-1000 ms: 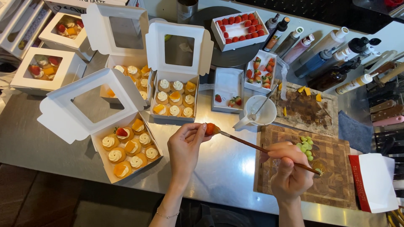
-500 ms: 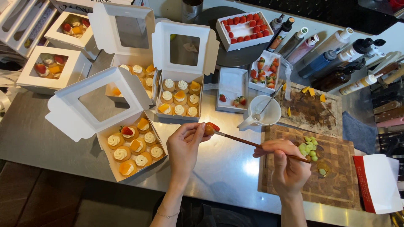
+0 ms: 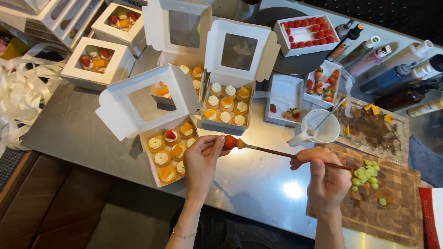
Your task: Decorating mini cupcakes by placing fruit pieces on them and applying a clear glaze with a brush.
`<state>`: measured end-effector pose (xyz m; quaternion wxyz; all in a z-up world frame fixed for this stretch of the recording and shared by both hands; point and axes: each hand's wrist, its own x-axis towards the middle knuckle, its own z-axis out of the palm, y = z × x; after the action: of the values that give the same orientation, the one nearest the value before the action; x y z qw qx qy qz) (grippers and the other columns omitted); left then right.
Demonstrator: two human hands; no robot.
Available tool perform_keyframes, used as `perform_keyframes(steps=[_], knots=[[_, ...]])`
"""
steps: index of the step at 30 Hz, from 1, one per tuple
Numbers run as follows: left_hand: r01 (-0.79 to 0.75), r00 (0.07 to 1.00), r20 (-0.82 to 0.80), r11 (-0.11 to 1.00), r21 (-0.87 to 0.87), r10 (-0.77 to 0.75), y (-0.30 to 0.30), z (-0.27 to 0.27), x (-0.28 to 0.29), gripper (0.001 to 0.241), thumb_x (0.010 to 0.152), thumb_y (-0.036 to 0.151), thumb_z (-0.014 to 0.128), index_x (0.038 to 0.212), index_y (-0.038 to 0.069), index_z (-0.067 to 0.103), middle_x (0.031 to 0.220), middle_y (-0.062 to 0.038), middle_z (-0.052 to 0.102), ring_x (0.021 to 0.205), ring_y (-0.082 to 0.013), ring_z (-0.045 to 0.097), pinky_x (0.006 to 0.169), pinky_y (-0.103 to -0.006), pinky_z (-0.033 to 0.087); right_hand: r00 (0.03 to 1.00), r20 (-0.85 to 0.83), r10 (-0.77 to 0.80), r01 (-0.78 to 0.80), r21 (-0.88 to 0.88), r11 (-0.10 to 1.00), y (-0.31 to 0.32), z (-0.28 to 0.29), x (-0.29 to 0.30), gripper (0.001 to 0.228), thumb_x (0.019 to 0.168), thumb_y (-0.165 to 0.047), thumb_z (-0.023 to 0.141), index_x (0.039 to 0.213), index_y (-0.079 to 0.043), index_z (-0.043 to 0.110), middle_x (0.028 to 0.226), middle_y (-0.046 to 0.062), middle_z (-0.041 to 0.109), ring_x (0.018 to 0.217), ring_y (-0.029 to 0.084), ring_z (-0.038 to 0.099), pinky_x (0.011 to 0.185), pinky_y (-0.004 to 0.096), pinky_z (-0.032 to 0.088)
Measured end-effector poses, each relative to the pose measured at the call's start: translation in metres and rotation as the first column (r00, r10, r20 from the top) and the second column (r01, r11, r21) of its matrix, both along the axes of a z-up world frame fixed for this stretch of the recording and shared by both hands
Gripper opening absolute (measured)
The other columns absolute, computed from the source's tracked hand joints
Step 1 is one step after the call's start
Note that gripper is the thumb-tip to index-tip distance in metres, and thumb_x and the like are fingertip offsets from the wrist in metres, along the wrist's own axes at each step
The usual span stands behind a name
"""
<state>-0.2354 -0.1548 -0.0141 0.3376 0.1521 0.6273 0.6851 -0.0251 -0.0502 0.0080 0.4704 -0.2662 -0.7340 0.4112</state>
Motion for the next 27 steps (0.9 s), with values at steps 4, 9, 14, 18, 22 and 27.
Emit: perform_keyframes(steps=[4,9,14,18,22,27], knots=[[0.044,0.996,-0.078,0.998,-0.042,-0.047,-0.019,-0.006,-0.019,0.018,0.090,0.008,0.071,0.102,-0.004,0.074,0.091,-0.015,0.082,0.075,-0.0188,0.082,0.067,-0.0216,0.067,0.989,-0.145,-0.001,-0.032,-0.222,0.974,-0.005,-0.010,-0.027,0.030,0.112,-0.019,0.048,0.107,0.008,0.060,0.096,0.017,0.067,0.076,0.025,0.072,0.070,0.033,0.065],[-0.029,0.997,-0.075,0.998,0.062,0.034,-0.033,-0.026,-0.041,0.026,0.092,0.013,0.076,0.105,-0.009,0.074,0.093,-0.029,0.077,0.073,-0.0291,0.080,0.068,-0.0334,0.065,0.994,-0.110,-0.013,0.000,-0.123,0.992,-0.006,-0.026,-0.057,0.038,0.113,-0.013,0.043,0.092,0.012,0.062,0.075,0.023,0.066,0.061,0.031,0.073,0.059,0.042,0.064],[0.026,0.992,-0.121,0.999,0.037,-0.021,-0.043,-0.043,-0.073,0.022,0.095,0.013,0.073,0.106,-0.006,0.073,0.097,-0.025,0.077,0.080,-0.0281,0.079,0.073,-0.0343,0.065,0.995,-0.064,-0.073,0.059,-0.188,0.980,-0.009,-0.039,-0.053,0.037,0.114,-0.012,0.045,0.090,0.011,0.062,0.071,0.025,0.065,0.057,0.031,0.070,0.056,0.042,0.062],[0.325,0.760,-0.453,0.876,-0.357,-0.466,-0.036,-0.065,-0.114,0.016,0.094,0.019,0.071,0.103,0.007,0.076,0.103,-0.010,0.075,0.078,-0.0229,0.069,0.071,-0.0324,0.059,0.970,-0.122,-0.210,0.164,-0.309,0.937,-0.009,-0.039,-0.038,0.033,0.118,-0.023,0.045,0.103,0.004,0.059,0.082,0.016,0.065,0.069,0.021,0.067,0.064,0.031,0.059],[0.451,0.342,-0.438,0.554,-0.699,-0.831,-0.018,-0.131,-0.137,0.026,0.095,0.041,0.067,0.101,0.018,0.077,0.093,0.003,0.061,0.068,-0.0103,0.057,0.073,-0.0251,0.050,0.951,-0.092,-0.295,0.239,-0.385,0.891,-0.010,-0.042,-0.025,0.030,0.118,-0.028,0.049,0.109,-0.001,0.058,0.086,0.009,0.063,0.075,0.016,0.065,0.069,0.026,0.057],[0.479,0.201,-0.542,0.565,-0.672,-0.816,-0.007,-0.162,-0.141,0.024,0.088,0.039,0.071,0.095,0.018,0.080,0.084,0.002,0.069,0.084,-0.0124,0.054,0.078,-0.0270,0.046,0.933,-0.066,-0.355,0.301,-0.400,0.865,-0.007,-0.048,-0.015,0.029,0.119,-0.027,0.049,0.108,-0.001,0.059,0.087,0.009,0.063,0.075,0.016,0.065,0.069,0.025,0.057]])
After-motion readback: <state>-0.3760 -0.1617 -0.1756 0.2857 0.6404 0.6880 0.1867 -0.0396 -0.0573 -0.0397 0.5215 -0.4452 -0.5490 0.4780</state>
